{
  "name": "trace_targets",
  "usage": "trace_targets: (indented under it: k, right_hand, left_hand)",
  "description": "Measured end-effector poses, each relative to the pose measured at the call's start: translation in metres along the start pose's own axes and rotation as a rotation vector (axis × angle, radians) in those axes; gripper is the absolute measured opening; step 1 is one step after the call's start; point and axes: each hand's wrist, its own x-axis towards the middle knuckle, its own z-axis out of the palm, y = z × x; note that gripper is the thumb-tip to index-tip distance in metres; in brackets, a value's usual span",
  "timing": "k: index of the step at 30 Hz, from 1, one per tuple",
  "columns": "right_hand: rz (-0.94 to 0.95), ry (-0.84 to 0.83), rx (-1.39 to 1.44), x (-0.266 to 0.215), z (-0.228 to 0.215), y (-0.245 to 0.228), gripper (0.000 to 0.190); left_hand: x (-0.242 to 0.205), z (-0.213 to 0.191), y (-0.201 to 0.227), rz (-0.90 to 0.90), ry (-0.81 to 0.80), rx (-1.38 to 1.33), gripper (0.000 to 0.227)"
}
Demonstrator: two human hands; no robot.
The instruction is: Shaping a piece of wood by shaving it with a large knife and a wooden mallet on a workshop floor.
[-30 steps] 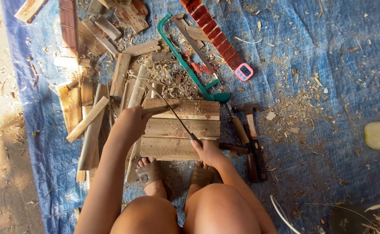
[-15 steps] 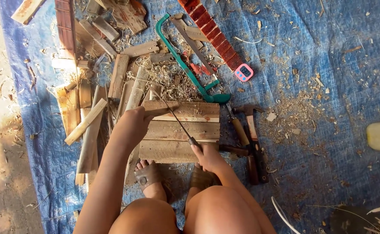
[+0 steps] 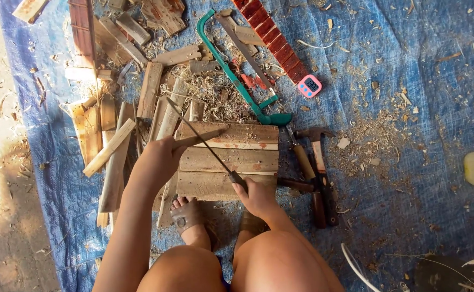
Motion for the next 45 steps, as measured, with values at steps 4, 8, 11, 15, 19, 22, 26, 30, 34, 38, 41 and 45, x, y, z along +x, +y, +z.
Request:
trace_targets:
  k: [4, 8, 11, 15, 19, 22, 26, 30, 34, 38, 41, 45]
  right_hand:
    - [-0.081, 0.056, 0.005, 0.002, 0.007, 0.007, 0.059]
    - [-0.076, 0.102, -0.024, -0.004, 0.001, 0.008, 0.062]
    - [-0.044, 0.125, -0.002, -0.013, -0.01, 0.003, 0.065]
    - [0.039, 0.086, 0.051, -0.017, -0.01, 0.013, 0.071]
    - [0.088, 0.06, -0.014, -0.025, -0.022, 0.004, 0.076]
    - [0.15, 0.04, -0.014, -0.014, -0.031, 0.024, 0.077]
    - [0.203, -0.045, 0.059, 0.001, -0.041, 0.041, 0.068]
    - [0.114, -0.114, 0.076, -0.021, -0.052, -0.003, 0.062]
    - [0.076, -0.135, 0.226, -0.02, -0.032, 0.014, 0.056]
    - [0.004, -0.15, 0.375, -0.01, -0.015, 0.036, 0.051]
    - [0.04, -0.144, 0.384, -0.013, -0.019, 0.032, 0.051]
    - [0.084, -0.083, 0.333, -0.02, -0.033, 0.014, 0.053]
  left_hand:
    - [-0.003, -0.009, 0.009, 0.02, 0.002, -0.039, 0.038]
    - [-0.004, -0.009, 0.014, 0.068, -0.028, -0.062, 0.038]
    - [-0.002, -0.002, 0.023, 0.104, -0.014, -0.051, 0.037]
    - [0.014, 0.032, 0.024, 0.179, -0.004, 0.04, 0.035]
    - [0.012, 0.032, 0.029, 0.177, -0.023, 0.087, 0.034]
    - [0.007, 0.032, 0.033, 0.175, -0.036, 0.116, 0.034]
    - [0.006, 0.025, 0.048, 0.195, -0.015, 0.162, 0.032]
    - [0.011, 0.026, 0.051, 0.208, 0.003, 0.264, 0.03]
    - [0.006, 0.009, 0.05, 0.158, -0.005, 0.222, 0.03]
    - [-0.001, -0.005, 0.044, 0.124, -0.015, 0.139, 0.035]
    - [-0.004, -0.003, 0.037, 0.115, -0.004, 0.113, 0.034]
    - [-0.002, 0.015, 0.036, 0.13, -0.024, 0.093, 0.032]
